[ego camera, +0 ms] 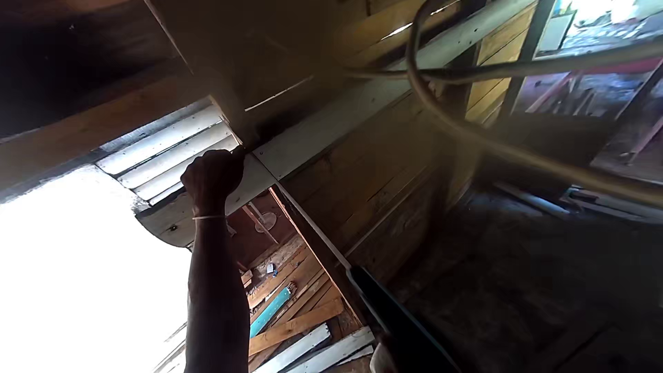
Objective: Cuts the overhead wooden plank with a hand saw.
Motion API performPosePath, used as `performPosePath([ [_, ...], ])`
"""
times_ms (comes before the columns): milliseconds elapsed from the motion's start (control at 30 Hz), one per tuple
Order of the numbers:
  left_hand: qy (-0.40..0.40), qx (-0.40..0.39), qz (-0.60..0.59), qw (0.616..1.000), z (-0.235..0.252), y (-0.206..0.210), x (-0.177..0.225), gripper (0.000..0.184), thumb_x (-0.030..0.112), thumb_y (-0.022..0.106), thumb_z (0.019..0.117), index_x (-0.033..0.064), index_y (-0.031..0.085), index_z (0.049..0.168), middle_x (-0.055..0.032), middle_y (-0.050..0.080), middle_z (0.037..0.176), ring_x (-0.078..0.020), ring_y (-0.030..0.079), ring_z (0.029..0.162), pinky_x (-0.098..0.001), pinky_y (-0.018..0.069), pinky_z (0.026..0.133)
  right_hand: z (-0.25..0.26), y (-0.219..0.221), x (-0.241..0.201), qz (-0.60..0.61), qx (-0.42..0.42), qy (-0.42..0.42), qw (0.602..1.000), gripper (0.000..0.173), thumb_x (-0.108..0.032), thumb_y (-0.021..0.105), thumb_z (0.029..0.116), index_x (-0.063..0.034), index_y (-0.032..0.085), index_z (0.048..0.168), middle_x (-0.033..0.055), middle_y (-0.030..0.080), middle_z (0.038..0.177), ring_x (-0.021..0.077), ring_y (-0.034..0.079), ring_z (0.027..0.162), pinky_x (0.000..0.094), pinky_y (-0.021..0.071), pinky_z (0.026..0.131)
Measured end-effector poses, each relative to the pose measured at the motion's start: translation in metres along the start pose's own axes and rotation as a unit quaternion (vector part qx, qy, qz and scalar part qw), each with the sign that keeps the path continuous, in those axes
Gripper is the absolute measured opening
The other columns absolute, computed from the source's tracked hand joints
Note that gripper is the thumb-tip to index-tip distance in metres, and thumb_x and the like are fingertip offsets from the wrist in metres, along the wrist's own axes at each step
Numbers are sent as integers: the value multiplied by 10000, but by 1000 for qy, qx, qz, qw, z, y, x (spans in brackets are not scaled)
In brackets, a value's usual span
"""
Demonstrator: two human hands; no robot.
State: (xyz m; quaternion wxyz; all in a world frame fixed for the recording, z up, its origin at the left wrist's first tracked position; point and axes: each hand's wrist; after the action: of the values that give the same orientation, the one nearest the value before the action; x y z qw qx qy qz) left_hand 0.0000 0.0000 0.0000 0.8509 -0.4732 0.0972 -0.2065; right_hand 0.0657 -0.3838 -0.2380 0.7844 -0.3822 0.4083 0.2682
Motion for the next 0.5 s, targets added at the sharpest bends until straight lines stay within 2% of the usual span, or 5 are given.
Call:
performPosePath([
  [67,-8,-8,-1,1000,0,-1,0,707,673,352,1015,64,655,822,-244,694,879,-484,679,909,-699,465,674,19,-15,-44,3,91,-73,993,305,-282,723,951,18,703,1000,129,727,832,128,709,766,283,595,715],
  [167,-5,-12,5,1000,0,-4,0,710,656,351,1027,48,644,807,-256,686,869,-500,674,893,-701,460,659,12,-7,-46,3,93,-134,987,344,-265,710,960,22,675,1147,124,734,850,140,711,764,287,595,715],
  [300,2,-11,-10,1000,-2,-3,-1,699,646,374,1030,48,663,814,-257,693,866,-499,677,889,-714,463,673,-10,-14,-48,6,50,-105,993,390,-273,696,961,72,671,1142,187,742,898,227,726,775,367,602,739],
  [400,-11,-19,-2,1000,1,-6,1,669,638,387,1030,67,669,826,-239,697,866,-483,680,894,-699,473,679,9,-38,-81,9,-25,-27,999,378,-187,671,960,108,656,1195,213,738,994,262,734,885,389,586,841],
  [500,-13,-20,-1,1000,1,-4,2,678,650,381,1026,72,652,799,-230,691,847,-470,680,880,-687,471,669,35,-17,-68,54,48,-58,996,322,-182,713,936,70,680,1134,154,734,900,191,722,807,351,602,777],
])
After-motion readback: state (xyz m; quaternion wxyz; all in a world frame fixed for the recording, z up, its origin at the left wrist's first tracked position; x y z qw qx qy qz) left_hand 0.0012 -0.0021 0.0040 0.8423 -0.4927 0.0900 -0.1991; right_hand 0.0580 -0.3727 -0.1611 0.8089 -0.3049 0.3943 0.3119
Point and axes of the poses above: each hand's wrist, its own z-axis towards the middle knuckle, its own y-axis out of the palm, x = y × z
